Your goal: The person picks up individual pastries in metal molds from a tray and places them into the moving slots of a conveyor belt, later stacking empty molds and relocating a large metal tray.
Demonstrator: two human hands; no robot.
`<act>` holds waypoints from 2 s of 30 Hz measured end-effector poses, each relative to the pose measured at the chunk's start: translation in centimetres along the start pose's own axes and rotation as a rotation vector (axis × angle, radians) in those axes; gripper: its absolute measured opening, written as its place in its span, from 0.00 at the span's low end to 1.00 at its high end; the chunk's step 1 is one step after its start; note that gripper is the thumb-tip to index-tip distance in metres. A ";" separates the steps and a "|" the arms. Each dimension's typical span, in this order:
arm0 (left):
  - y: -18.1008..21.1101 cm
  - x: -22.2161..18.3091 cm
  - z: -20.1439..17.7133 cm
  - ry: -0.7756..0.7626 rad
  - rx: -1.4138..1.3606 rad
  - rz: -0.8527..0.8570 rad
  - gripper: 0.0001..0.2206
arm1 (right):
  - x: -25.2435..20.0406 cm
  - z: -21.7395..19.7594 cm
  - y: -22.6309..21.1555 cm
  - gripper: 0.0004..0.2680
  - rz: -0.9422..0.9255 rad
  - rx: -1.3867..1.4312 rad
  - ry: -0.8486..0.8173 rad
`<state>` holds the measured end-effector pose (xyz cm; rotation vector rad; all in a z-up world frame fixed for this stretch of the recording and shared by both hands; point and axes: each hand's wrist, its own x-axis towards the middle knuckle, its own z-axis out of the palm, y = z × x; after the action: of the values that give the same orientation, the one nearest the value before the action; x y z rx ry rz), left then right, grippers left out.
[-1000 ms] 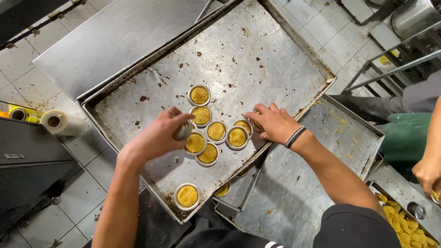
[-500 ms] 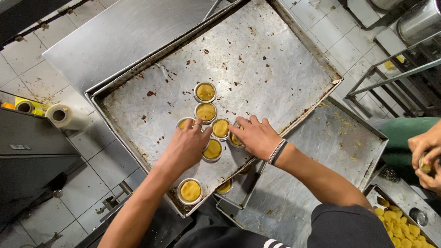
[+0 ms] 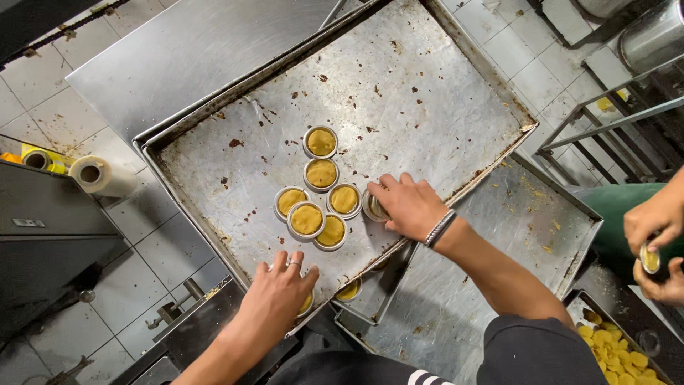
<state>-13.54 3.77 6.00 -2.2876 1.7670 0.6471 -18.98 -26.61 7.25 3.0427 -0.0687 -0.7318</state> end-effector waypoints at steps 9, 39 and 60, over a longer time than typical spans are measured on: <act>1.1 -0.7 3.3 0.117 0.184 0.028 0.12 | 2.3 1.1 0.5 0.28 0.041 -0.042 -0.021; -4.2 -0.2 -2.5 -0.001 -0.265 0.125 0.34 | 7.3 -9.0 -1.1 0.27 -0.228 -0.067 -0.243; -4.4 1.9 -9.3 0.165 -0.202 -0.008 0.24 | 4.7 -2.9 -4.5 0.28 -0.154 -0.103 0.032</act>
<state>-6.82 -0.33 12.87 -2.5475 1.8388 0.6817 -13.25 -22.36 7.59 2.9842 0.1988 -0.6708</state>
